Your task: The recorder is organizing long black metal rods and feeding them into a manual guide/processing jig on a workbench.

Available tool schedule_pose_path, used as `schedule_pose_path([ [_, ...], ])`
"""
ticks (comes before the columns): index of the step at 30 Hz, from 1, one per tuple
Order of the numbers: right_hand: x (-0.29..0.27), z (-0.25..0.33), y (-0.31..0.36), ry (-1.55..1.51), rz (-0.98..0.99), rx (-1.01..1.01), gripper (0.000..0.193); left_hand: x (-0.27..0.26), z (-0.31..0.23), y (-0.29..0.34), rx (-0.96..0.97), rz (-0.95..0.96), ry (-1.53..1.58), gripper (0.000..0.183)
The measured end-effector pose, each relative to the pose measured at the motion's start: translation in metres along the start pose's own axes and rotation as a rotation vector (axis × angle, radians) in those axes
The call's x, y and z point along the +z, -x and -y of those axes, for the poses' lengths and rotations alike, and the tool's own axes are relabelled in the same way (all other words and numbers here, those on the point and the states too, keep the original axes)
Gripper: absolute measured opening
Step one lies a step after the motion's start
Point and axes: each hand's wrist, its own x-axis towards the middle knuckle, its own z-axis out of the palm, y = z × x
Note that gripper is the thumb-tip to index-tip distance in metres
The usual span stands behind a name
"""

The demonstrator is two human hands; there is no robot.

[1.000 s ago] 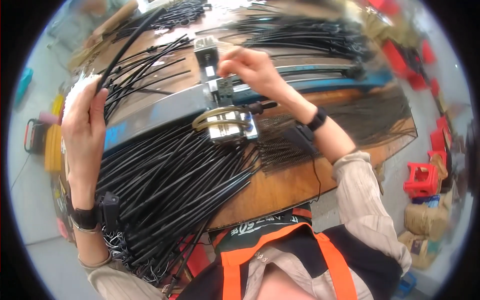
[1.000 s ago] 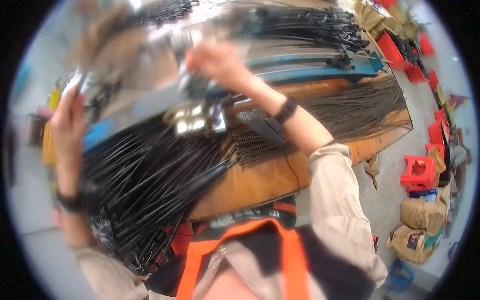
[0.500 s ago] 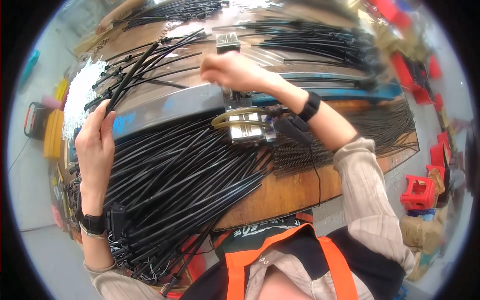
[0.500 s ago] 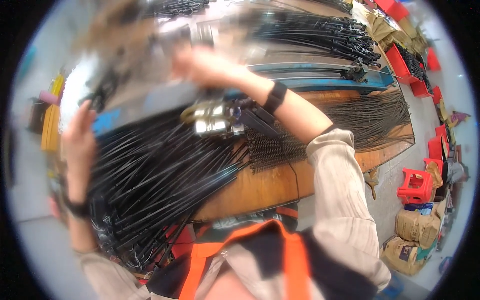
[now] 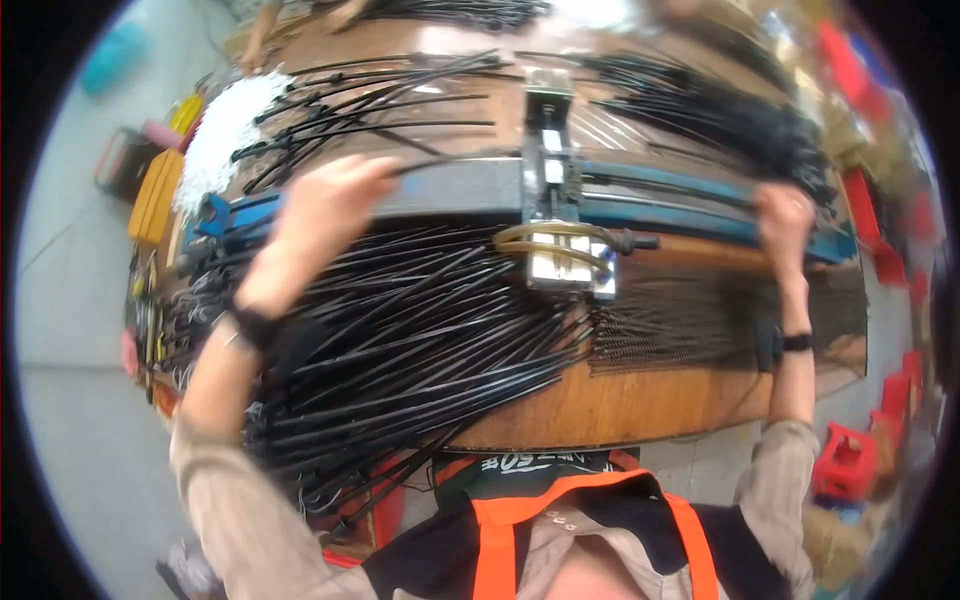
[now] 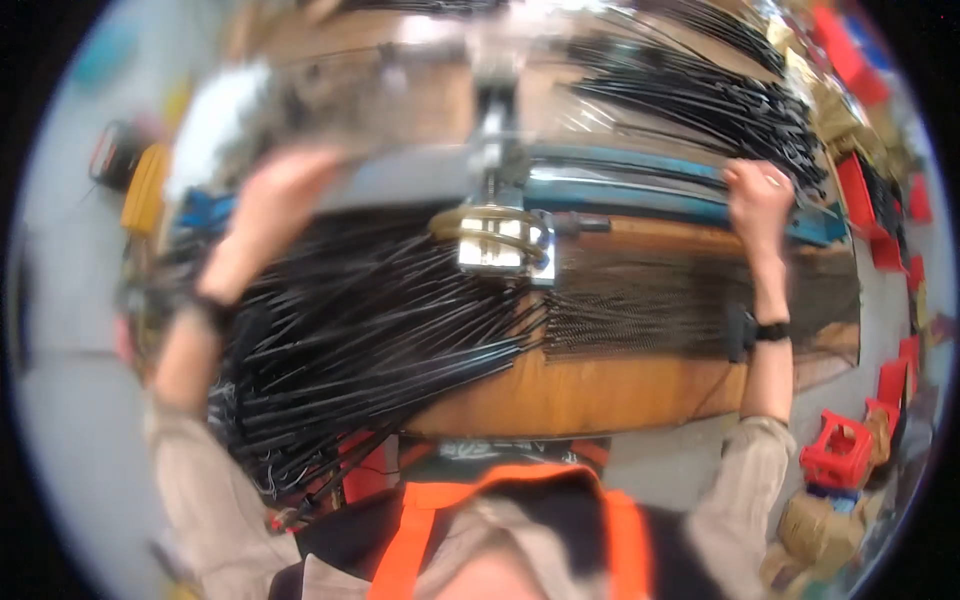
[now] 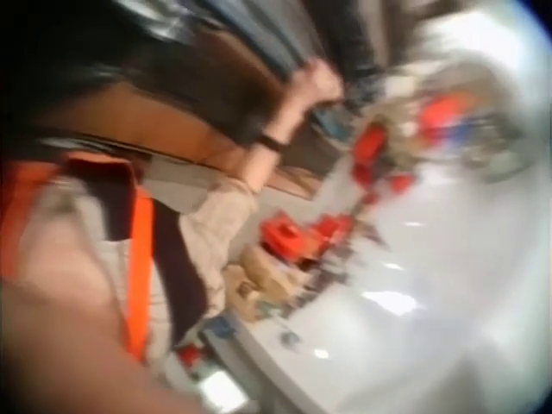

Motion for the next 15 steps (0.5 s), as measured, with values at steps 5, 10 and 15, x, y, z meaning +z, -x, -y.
schedule_pose_path([
  [5, 0.003, -0.041, 0.039, 0.029, 0.000, 0.118, 0.006, 0.061, -0.048, -0.088, 0.065, 0.152, 0.130, 0.023],
  [10, 0.017, -0.042, 0.047, 0.023, -0.012, 0.159, 0.007, 0.076, -0.046, -0.075, -0.011, 0.132, 0.198, 0.011],
  [15, 0.021, -0.036, 0.043, 0.045, -0.018, 0.164, 0.009, 0.086, -0.048, -0.073, -0.010, -0.010, 0.279, 0.021],
])
